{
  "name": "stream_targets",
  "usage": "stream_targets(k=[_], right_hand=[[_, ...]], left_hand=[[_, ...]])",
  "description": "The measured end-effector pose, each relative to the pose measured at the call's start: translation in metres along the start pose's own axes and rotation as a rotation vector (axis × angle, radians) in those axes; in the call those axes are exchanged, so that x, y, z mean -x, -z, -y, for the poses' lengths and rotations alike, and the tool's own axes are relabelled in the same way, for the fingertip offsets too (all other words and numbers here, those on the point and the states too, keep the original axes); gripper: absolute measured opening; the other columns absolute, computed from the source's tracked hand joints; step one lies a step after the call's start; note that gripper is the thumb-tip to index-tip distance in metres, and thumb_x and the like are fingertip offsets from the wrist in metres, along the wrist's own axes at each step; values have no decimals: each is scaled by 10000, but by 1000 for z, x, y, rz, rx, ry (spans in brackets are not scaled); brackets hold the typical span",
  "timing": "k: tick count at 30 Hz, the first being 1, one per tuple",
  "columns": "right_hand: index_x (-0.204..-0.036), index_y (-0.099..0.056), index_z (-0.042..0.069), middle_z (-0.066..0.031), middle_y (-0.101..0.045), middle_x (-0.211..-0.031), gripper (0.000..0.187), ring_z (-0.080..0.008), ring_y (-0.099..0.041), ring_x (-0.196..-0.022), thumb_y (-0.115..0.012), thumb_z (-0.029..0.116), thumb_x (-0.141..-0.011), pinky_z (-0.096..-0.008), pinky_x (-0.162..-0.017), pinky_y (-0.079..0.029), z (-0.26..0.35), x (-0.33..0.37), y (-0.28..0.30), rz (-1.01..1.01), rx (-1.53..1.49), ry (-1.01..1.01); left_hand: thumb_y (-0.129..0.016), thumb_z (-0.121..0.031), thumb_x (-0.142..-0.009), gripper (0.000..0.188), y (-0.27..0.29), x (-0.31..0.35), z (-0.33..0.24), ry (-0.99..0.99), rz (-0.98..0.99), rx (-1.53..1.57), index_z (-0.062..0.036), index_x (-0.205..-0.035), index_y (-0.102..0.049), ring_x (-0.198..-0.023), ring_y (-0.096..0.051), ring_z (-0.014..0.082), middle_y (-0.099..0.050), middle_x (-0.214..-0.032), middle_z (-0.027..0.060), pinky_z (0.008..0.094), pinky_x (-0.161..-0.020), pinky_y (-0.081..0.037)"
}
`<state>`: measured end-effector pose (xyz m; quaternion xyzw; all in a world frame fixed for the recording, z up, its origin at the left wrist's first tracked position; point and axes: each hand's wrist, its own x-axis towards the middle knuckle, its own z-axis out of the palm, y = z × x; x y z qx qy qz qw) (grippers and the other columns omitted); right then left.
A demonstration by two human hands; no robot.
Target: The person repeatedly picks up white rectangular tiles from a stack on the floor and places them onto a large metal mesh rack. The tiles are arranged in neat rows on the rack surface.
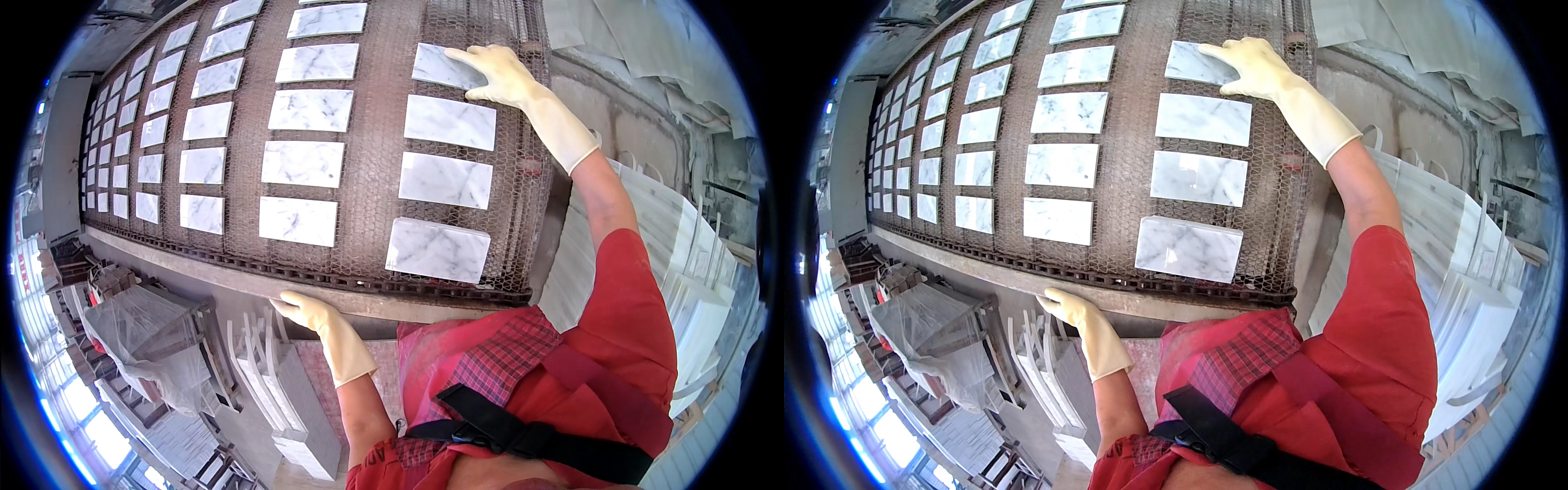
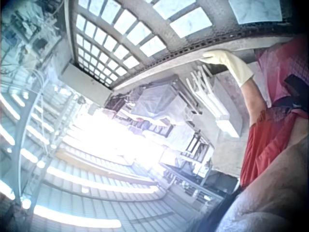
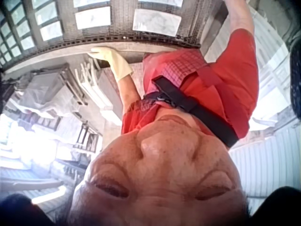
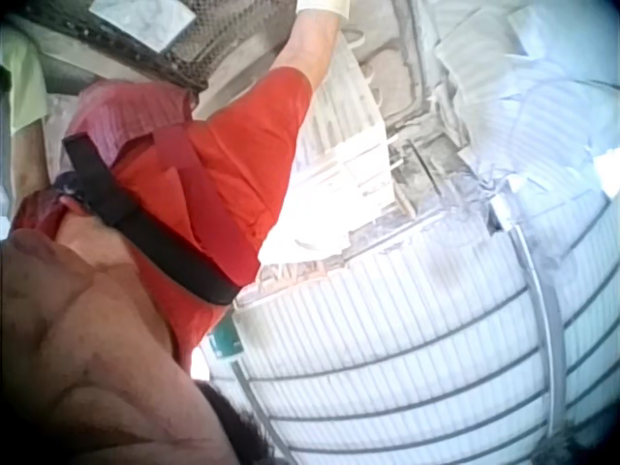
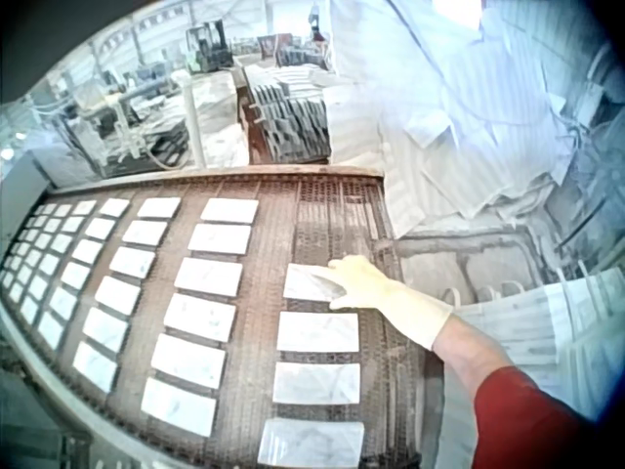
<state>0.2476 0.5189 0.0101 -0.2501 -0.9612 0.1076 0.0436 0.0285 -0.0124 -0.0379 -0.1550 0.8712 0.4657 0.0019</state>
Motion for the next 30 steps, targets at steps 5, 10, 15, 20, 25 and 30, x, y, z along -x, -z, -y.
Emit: stream_targets(k=[5,10,15,20,25,30], right_hand=[[-1625,-541,255,-133,-719,-1213,924,-378,-689,-1144,-957,294,-801,-493,-1093,-544,1,-2,2,25,16,-1],[-1620,-548,272,-140,-713,-1216,919,-386,-685,-1162,-936,234,-787,-509,-1089,-542,-4,0,-2,0,-7,45],[-1613,-552,297,-143,-717,-1226,913,-393,-693,-1164,-927,229,-783,-510,-1078,-554,-4,0,-4,-19,14,49],[-1605,-560,262,-158,-704,-1307,876,-397,-677,-1228,-918,262,-805,-504,-1111,-541,4,-1,-6,-36,25,74],[-1596,-568,226,-172,-692,-1388,844,-400,-662,-1293,-909,296,-827,-499,-1143,-528,7,-4,-2,-79,22,77],[-1588,-576,191,-187,-679,-1469,818,-404,-647,-1358,-900,329,-849,-493,-1175,-515,48,18,9,-237,-102,51]], left_hand=[[-437,-432,-1140,734,-1,5,-5,19,4,-18,2,-1720,-321,-1568,-442,410,-360,-1754,276,470,-1306,-364],[-445,-408,-1135,733,-1,-2,8,-7,5,46,33,-1708,-327,-1559,-452,419,-378,-1735,301,467,-1309,-357],[-467,-390,-1128,746,-3,-7,23,-64,-1,49,84,-1687,-334,-1568,-440,420,-376,-1727,330,449,-1323,-336],[-453,-401,-1156,724,-5,-7,20,-103,-23,-33,86,-1680,-344,-1577,-427,432,-391,-1719,328,456,-1325,-331],[-451,-405,-1138,754,-7,-6,21,-119,-29,-22,109,-1677,-331,-1598,-394,429,-369,-1729,334,448,-1337,-301],[-443,-402,-1136,774,-7,-1,18,-128,-12,31,133,-1678,-303,-1619,-358,413,-333,-1749,330,436,-1341,-276]])
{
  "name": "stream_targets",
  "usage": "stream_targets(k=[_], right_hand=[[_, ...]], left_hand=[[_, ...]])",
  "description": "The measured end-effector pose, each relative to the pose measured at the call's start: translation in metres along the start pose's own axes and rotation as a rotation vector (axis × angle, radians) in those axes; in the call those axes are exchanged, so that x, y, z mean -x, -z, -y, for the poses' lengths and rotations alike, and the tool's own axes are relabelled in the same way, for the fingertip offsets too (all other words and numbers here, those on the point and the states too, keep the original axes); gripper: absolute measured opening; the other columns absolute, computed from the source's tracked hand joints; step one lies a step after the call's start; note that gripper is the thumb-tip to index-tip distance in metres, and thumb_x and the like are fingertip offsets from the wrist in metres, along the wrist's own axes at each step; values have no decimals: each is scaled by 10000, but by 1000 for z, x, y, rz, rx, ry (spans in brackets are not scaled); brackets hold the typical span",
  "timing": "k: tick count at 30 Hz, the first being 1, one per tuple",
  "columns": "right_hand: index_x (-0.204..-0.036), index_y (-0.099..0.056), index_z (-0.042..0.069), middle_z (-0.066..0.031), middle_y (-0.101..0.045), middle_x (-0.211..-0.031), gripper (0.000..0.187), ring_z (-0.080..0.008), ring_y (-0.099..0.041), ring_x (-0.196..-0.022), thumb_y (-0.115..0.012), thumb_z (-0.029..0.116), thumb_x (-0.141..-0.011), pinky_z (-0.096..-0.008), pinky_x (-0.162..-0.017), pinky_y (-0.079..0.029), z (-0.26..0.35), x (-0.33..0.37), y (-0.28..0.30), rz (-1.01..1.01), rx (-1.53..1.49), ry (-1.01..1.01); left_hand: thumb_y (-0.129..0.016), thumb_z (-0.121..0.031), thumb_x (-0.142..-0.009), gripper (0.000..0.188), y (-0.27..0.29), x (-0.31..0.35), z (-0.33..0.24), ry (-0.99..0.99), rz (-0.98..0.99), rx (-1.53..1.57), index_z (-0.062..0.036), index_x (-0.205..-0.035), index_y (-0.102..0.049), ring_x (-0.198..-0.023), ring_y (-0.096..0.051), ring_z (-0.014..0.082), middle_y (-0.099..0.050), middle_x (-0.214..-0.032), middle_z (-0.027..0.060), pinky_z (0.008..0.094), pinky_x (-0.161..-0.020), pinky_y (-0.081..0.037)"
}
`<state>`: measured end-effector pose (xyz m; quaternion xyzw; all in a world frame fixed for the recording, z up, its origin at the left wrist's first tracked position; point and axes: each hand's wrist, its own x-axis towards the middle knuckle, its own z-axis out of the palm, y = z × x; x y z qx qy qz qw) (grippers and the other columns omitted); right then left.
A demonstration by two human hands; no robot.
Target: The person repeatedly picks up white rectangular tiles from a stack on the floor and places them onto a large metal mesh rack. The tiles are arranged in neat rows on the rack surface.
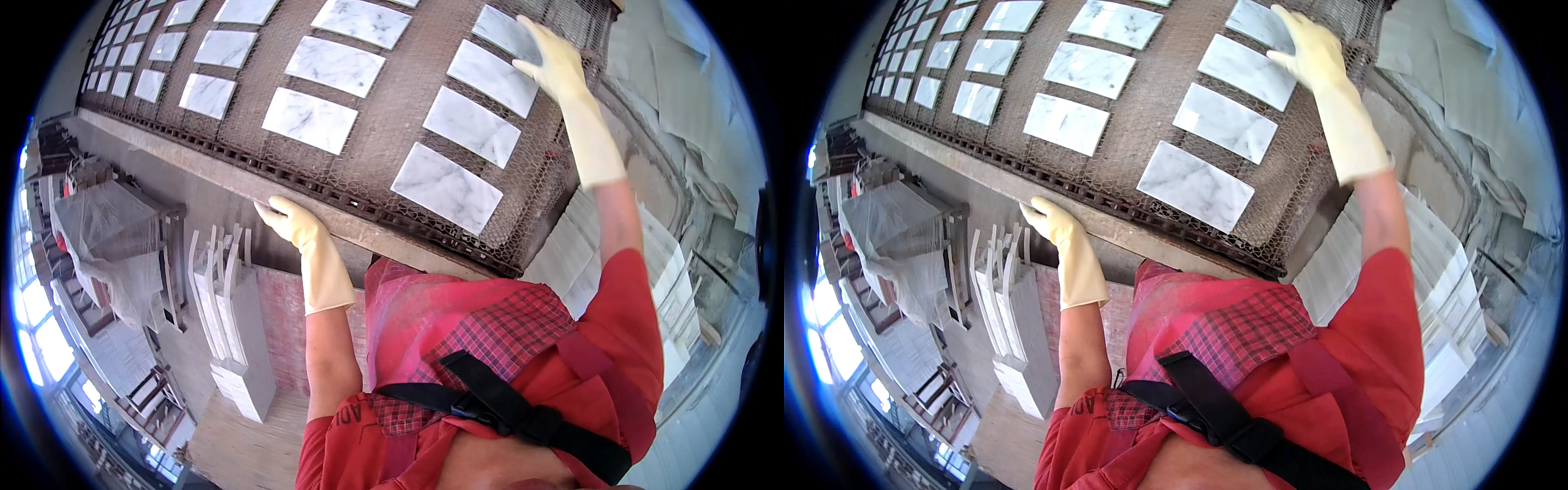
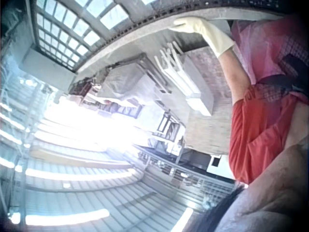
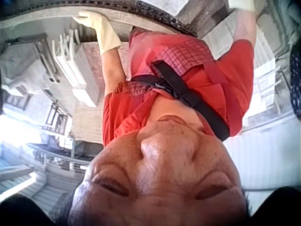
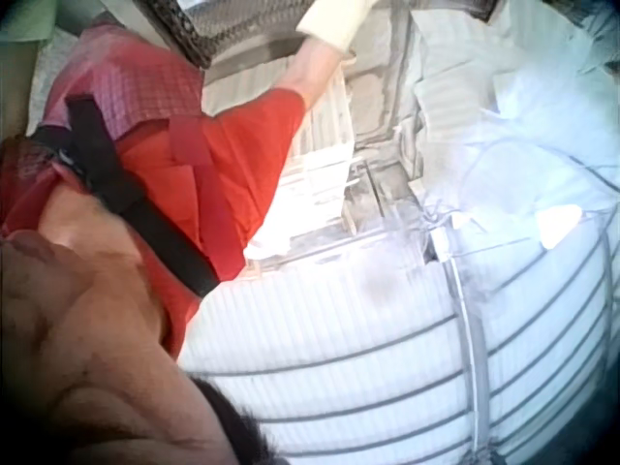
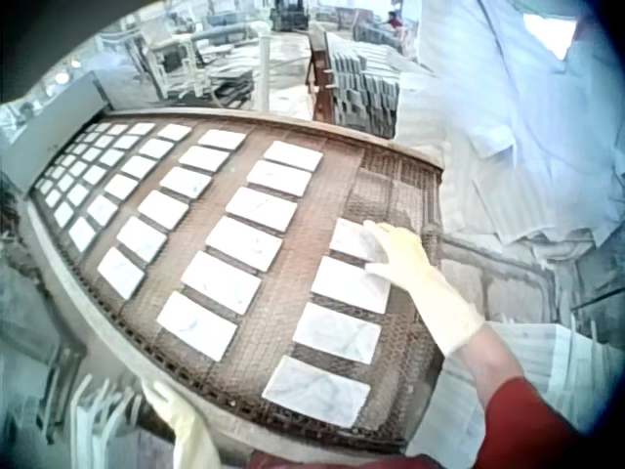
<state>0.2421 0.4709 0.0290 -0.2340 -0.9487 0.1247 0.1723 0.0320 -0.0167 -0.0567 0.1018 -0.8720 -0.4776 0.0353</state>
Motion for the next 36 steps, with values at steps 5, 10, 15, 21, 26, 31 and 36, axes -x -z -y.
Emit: stream_targets(k=[5,10,15,21,26,31,36], right_hand=[[-1610,-534,182,-205,-627,-1545,889,-413,-629,-1390,-917,365,-829,-506,-1177,-505,139,91,22,170,-267,-34],[-1679,-416,215,-230,-515,-1616,1104,-431,-605,-1374,-974,404,-745,-547,-1134,-500,236,147,6,471,1,-98],[-1727,-317,236,-225,-594,-1459,1191,-388,-683,-1180,-974,353,-740,-537,-983,-541,239,140,-5,484,52,-113],[-1697,-362,221,-173,-667,-1335,1187,-401,-668,-1192,-987,325,-693,-528,-1060,-497,214,133,0,458,-262,-163],[-1680,-439,219,-172,-648,-1469,1175,-391,-601,-1362,-989,241,-642,-503,-1222,-446,158,102,25,180,-576,-176],[-1674,-446,225,-158,-684,-1409,1123,-368,-645,-1317,-968,201,-680,-488,-1183,-496,59,-3,46,65,-184,-266],[-1667,-454,235,-141,-716,-1353,1083,-351,-684,-1275,-957,178,-709,-472,-1145,-538,-37,-90,17,183,149,-308]], left_hand=[[-439,-371,-1133,745,4,6,-7,-39,2,76,144,-1661,-333,-1597,-387,421,-377,-1724,337,435,-1325,-289],[-452,-391,-1134,758,-1,5,0,-29,-2,73,131,-1670,-327,-1595,-395,415,-376,-1728,330,436,-1324,-302],[-455,-388,-1146,757,-1,6,6,-11,-2,88,130,-1678,-308,-1604,-390,399,-360,-1740,320,435,-1331,-300],[-465,-418,-1161,750,-2,5,9,18,1,21,97,-1686,-322,-1597,-401,405,-371,-1740,306,442,-1333,-308],[-444,-444,-1153,761,2,7,8,26,-9,-58,85,-1689,-332,-1595,-403,417,-368,-1742,307,446,-1335,-303],[-451,-436,-1155,767,3,10,0,60,7,-49,93,-1694,-312,-1599,-397,396,-354,-1751,299,432,-1330,-308],[-448,-425,-1161,763,3,8,2,38,29,-28,95,-1698,-297,-1594,-401,381,-345,-1757,289,429,-1327,-311]])
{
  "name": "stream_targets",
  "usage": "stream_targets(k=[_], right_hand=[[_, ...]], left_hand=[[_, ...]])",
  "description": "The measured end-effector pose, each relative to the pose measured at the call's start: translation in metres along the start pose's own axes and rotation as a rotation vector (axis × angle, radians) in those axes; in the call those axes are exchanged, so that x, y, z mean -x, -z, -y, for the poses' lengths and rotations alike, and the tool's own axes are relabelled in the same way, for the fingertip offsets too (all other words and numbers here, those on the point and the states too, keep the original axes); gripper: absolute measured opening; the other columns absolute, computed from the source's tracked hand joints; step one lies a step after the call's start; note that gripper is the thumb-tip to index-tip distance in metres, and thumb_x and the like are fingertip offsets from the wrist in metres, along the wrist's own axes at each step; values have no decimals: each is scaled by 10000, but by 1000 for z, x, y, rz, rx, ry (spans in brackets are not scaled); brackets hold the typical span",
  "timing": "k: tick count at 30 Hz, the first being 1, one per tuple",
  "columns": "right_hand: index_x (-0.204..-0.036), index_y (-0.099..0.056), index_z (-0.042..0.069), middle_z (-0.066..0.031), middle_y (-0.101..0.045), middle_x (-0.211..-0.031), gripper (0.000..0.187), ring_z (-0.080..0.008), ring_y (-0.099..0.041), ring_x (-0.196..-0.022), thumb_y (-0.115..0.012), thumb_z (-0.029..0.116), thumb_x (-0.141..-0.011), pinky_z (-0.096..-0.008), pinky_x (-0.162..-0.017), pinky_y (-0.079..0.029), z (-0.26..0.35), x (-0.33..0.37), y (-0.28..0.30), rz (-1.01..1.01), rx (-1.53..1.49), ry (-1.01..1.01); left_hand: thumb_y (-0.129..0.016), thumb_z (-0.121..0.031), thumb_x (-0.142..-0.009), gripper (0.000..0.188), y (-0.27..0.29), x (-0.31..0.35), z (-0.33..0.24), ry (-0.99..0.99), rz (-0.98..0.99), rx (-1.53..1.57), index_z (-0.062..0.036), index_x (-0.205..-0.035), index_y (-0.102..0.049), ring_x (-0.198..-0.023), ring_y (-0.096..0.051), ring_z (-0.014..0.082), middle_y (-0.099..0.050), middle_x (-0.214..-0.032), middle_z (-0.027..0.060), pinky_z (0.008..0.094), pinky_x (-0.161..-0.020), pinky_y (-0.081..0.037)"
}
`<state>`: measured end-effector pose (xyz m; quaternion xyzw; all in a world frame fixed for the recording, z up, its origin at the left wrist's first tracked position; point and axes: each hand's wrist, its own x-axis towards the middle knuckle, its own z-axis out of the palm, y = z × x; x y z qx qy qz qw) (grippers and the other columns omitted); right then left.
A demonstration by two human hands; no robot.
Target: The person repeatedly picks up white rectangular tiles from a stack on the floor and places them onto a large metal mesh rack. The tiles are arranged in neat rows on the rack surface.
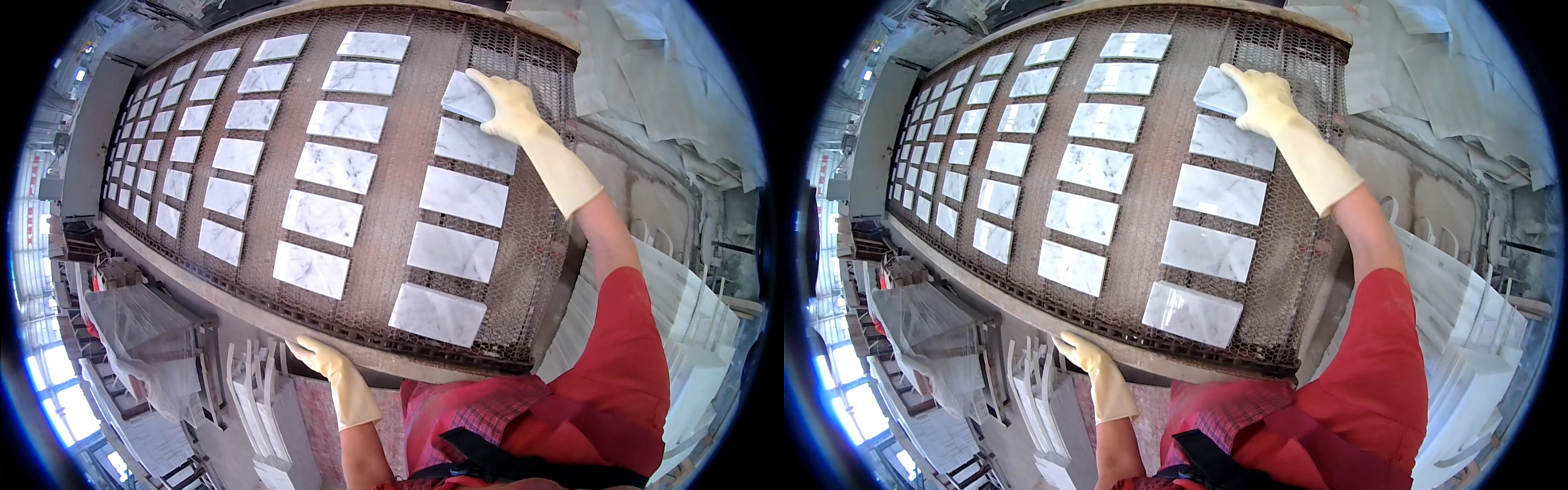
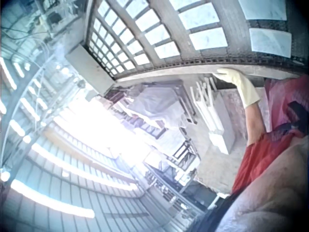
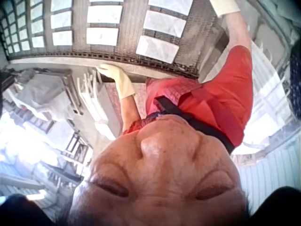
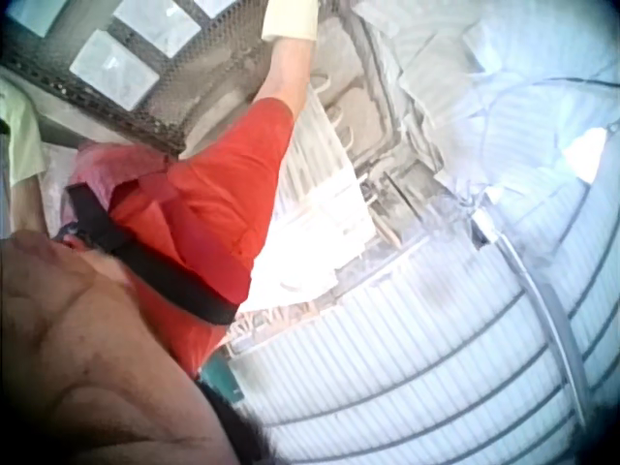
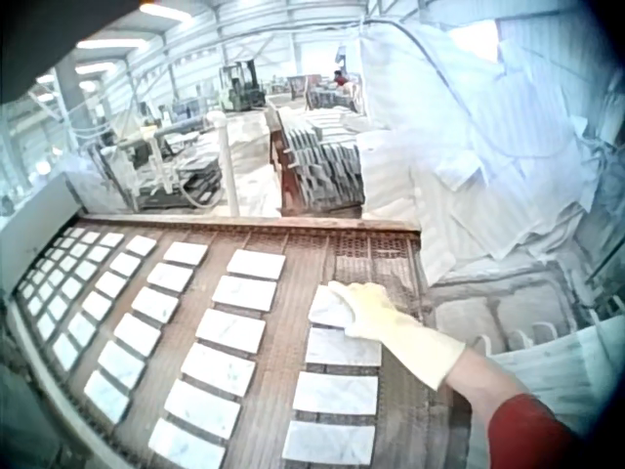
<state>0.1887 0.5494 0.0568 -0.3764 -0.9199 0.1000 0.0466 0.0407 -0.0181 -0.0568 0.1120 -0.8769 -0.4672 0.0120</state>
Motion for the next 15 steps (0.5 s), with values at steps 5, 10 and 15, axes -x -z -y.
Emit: stream_targets(k=[5,10,15], right_hand=[[-1660,-460,249,-124,-729,-1316,1076,-351,-704,-1243,-976,210,-716,-461,-1116,-549,-30,-45,-25,63,53,48],[-1657,-463,258,-126,-730,-1307,1067,-348,-707,-1239,-980,213,-725,-455,-1088,-560,-34,-56,-25,147,69,91],[-1661,-462,253,-149,-728,-1347,1106,-362,-701,-1256,-991,266,-690,-469,-1103,-550,-47,-65,-17,122,-4,129]], left_hand=[[-445,-429,-1160,770,3,8,-9,18,22,8,76,-1714,-271,-1587,-405,369,-326,-1769,271,435,-1324,-316],[-437,-431,-1169,761,8,-1,13,66,35,9,40,-1734,-242,-1578,-415,370,-302,-1779,259,438,-1316,-333],[-438,-431,-1179,751,11,-12,42,20,54,27,27,-1738,-234,-1562,-436,368,-303,-1780,248,440,-1302,-359]])
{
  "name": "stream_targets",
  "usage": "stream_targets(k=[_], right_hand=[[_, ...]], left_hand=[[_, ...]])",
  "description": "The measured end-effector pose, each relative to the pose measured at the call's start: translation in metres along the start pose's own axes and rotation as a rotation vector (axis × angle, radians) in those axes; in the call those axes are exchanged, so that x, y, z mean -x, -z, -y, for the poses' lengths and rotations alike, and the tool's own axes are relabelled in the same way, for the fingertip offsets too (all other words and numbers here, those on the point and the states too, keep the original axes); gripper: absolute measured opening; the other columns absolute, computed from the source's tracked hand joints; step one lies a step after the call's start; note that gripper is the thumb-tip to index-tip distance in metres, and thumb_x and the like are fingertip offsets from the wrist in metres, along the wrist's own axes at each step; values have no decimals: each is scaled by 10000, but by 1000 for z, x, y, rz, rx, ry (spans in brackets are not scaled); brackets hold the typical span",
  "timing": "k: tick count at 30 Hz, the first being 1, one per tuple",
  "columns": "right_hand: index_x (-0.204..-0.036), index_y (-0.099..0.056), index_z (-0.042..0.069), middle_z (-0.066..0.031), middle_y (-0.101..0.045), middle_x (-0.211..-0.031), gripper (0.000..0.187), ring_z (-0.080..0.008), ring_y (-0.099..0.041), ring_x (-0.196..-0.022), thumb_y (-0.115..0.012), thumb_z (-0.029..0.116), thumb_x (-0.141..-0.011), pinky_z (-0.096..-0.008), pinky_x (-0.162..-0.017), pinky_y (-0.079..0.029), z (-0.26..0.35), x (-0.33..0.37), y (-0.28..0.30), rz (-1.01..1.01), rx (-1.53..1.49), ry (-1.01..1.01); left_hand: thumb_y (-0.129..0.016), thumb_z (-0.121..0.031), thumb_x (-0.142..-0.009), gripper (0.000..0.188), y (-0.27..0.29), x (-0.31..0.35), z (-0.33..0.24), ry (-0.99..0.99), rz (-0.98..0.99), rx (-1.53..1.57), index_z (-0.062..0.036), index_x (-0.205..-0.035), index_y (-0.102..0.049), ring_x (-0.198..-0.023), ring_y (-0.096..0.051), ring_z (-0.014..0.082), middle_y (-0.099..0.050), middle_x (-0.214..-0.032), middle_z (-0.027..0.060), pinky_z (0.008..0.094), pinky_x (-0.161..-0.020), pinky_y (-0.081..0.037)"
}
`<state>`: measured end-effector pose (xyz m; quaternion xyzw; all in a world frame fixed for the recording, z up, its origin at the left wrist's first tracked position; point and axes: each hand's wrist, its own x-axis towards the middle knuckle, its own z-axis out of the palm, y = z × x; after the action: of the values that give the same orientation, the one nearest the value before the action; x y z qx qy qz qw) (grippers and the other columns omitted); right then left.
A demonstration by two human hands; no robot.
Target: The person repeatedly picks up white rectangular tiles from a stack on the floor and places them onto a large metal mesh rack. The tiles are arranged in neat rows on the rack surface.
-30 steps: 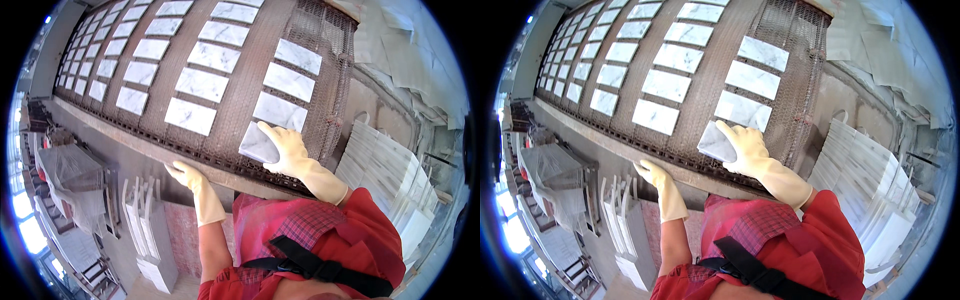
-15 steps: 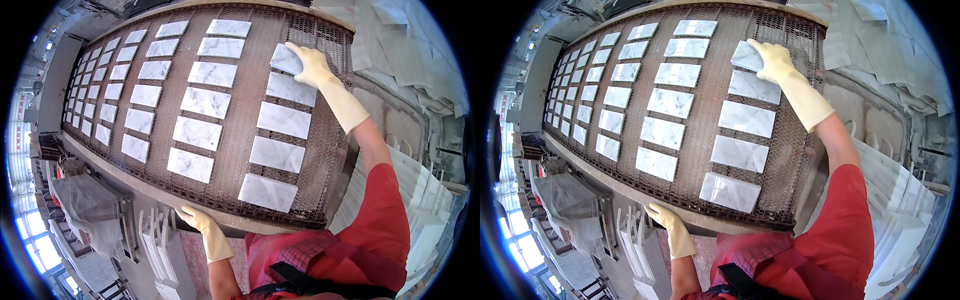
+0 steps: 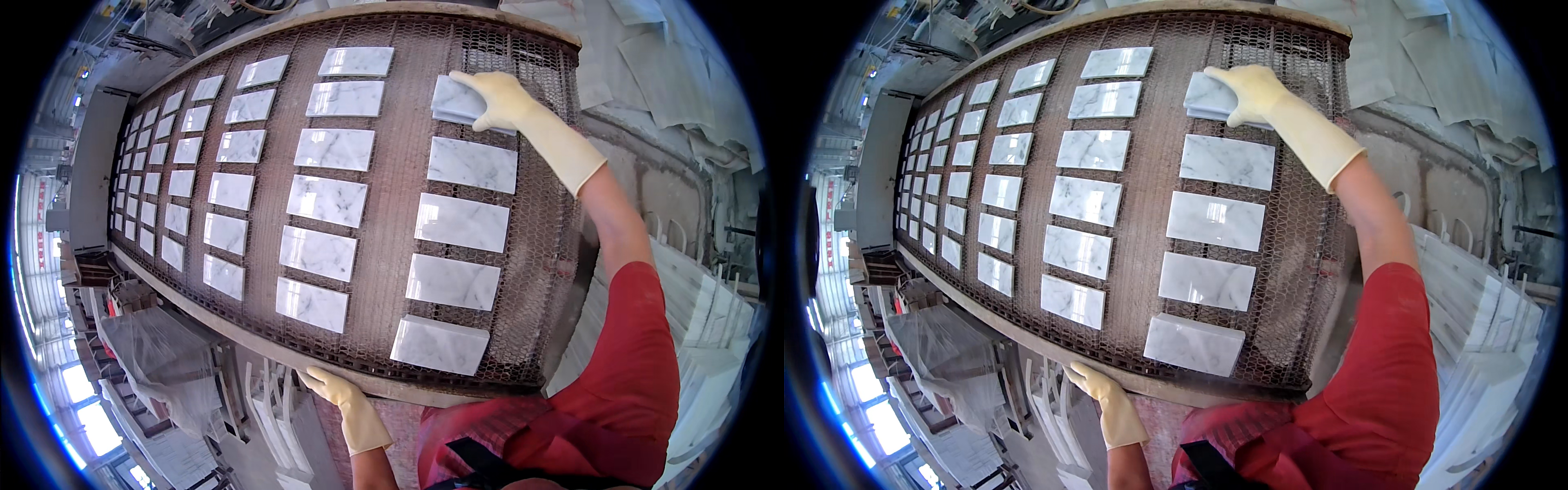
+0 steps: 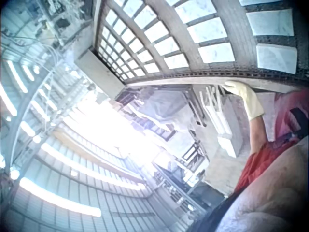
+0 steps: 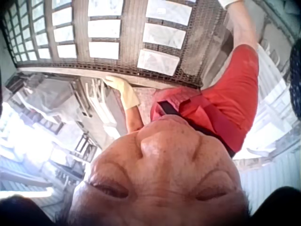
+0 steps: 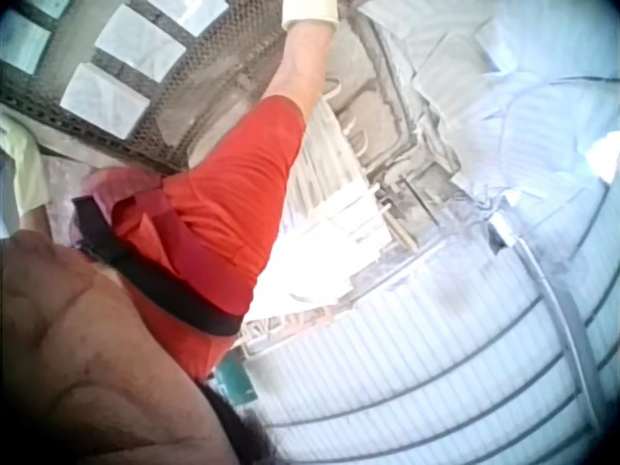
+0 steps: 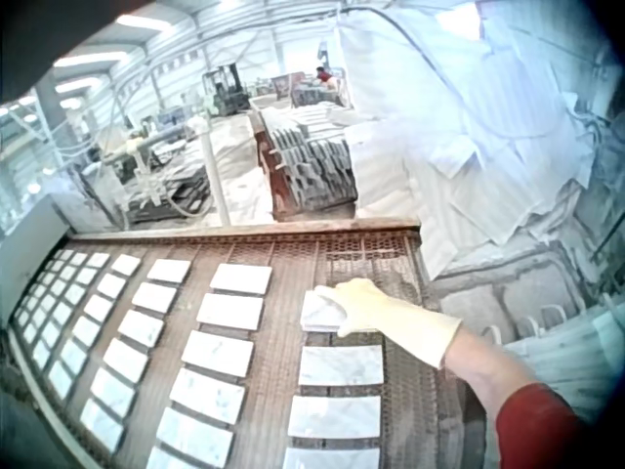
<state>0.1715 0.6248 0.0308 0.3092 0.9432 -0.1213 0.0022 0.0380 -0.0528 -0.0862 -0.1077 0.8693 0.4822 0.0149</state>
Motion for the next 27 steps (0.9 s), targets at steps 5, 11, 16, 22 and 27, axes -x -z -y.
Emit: stream_targets(k=[5,11,16,22,27], right_hand=[[-1632,-509,237,-147,-720,-1358,1061,-369,-686,-1268,-947,221,-665,-480,-1123,-540,-28,-33,14,-150,113,-7],[-1620,-538,257,-115,-706,-1440,999,-344,-668,-1331,-942,214,-708,-480,-1144,-532,-61,-72,4,-94,155,-21],[-1623,-538,269,-113,-677,-1512,938,-339,-646,-1383,-904,177,-764,-472,-1181,-514,-76,-70,-13,-149,106,1],[-1598,-573,232,-139,-647,-1558,754,-368,-613,-1423,-807,164,-885,-469,-1218,-484,-60,-13,-14,-366,-160,9],[-1596,-582,193,-159,-655,-1553,722,-371,-596,-1453,-804,189,-909,-458,-1251,-445,23,120,-21,-393,-450,0]], left_hand=[[-443,-438,-1180,754,-1,7,-4,15,-4,30,25,-1738,-235,-1547,-450,366,-331,-1762,252,438,-1294,-368],[-440,-451,-1179,771,7,5,5,-2,-4,-50,35,-1737,-221,-1536,-457,358,-339,-1751,256,438,-1283,-379],[-436,-461,-1175,774,-3,18,-16,6,14,38,37,-1734,-237,-1530,-463,360,-359,-1741,258,440,-1280,-382],[-437,-482,-1161,773,-12,28,-36,50,-41,-30,27,-1724,-290,-1553,-441,380,-359,-1746,267,448,-1301,-360],[-439,-526,-1151,799,-17,36,-48,29,-47,-166,22,-1718,-314,-1585,-410,408,-344,-1756,278,466,-1321,-337]])
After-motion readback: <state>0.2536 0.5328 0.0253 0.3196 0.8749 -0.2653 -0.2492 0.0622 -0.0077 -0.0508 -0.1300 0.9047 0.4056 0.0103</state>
